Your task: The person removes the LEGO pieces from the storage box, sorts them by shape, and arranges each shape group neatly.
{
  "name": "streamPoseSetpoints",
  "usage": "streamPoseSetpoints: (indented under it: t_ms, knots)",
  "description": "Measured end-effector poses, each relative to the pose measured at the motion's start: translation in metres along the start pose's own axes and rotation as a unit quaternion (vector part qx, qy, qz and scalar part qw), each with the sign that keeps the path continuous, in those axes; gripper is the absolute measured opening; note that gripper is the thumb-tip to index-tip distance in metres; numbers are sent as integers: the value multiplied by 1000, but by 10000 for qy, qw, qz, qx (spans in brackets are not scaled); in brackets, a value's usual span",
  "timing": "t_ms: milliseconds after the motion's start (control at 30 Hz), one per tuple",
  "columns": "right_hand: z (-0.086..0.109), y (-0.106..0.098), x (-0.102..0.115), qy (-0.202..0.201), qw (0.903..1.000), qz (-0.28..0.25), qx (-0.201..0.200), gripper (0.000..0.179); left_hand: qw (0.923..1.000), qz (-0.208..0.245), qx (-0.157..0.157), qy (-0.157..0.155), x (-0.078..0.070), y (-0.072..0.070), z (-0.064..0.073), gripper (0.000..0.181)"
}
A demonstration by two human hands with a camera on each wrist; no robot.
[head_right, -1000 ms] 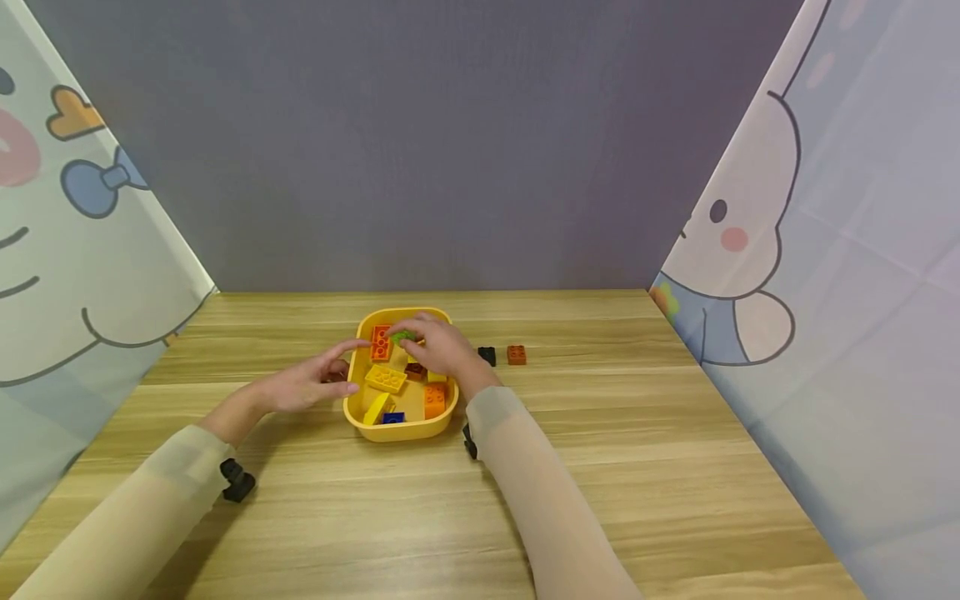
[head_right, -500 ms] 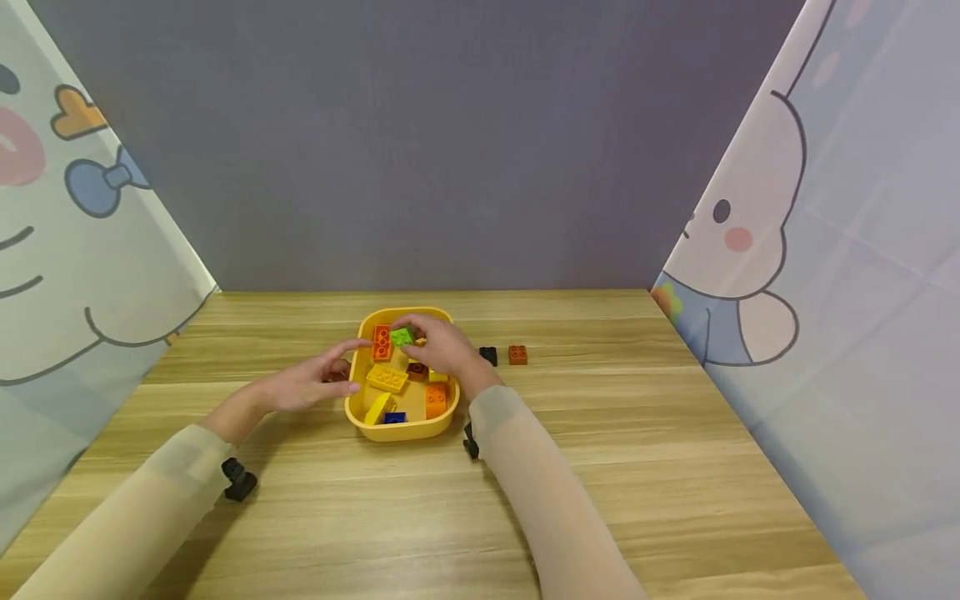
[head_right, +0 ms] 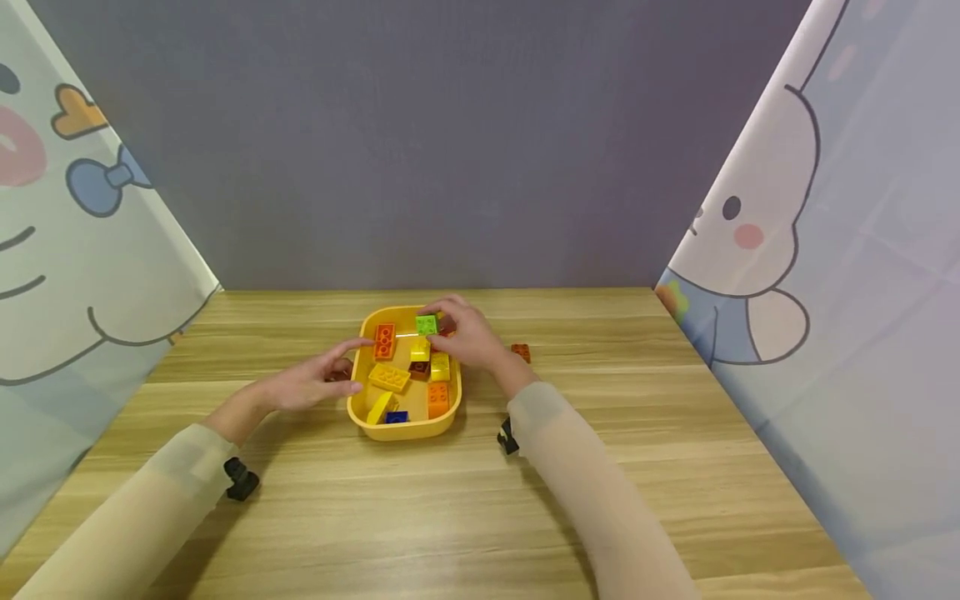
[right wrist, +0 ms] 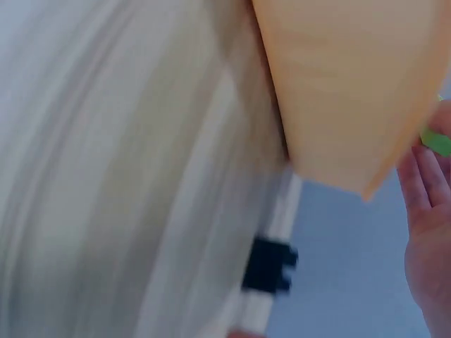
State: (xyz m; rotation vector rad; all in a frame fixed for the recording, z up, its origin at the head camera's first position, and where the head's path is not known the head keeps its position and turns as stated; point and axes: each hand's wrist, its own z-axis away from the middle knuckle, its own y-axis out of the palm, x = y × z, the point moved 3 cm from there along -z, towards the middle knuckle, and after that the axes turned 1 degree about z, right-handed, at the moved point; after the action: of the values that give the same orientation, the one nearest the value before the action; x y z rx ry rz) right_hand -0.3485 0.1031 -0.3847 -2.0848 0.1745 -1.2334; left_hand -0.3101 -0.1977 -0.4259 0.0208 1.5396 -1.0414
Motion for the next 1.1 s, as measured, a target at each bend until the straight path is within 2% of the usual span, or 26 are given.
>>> streamPoseSetpoints:
  t_ms: [167, 267, 467, 733, 900, 1100]
  knots:
    - [23, -29, -4, -230, 9994, 236, -137, 41, 10000, -16, -27, 5, 0, 0, -1, 80]
    - [38, -46, -10, -215, 9988, 407, -192, 40, 10000, -16, -30, 12, 0, 0, -1, 80]
    - [63, -73, -33, 64, 9982, 543, -249, 40, 10000, -72, -54, 10, -1, -2, 0, 78]
    - [88, -102, -64, 678, 9951, 683, -224, 40, 10000, -40, -62, -51, -1, 0, 0, 79]
    - [98, -116, -81, 949, 9927, 737, -86, 42, 10000, -36, -23, -38, 0, 2, -1, 79]
    - [104, -127, -95, 1081, 9881, 1091, 17, 41, 9999, -48, -47, -90, -1, 1, 0, 78]
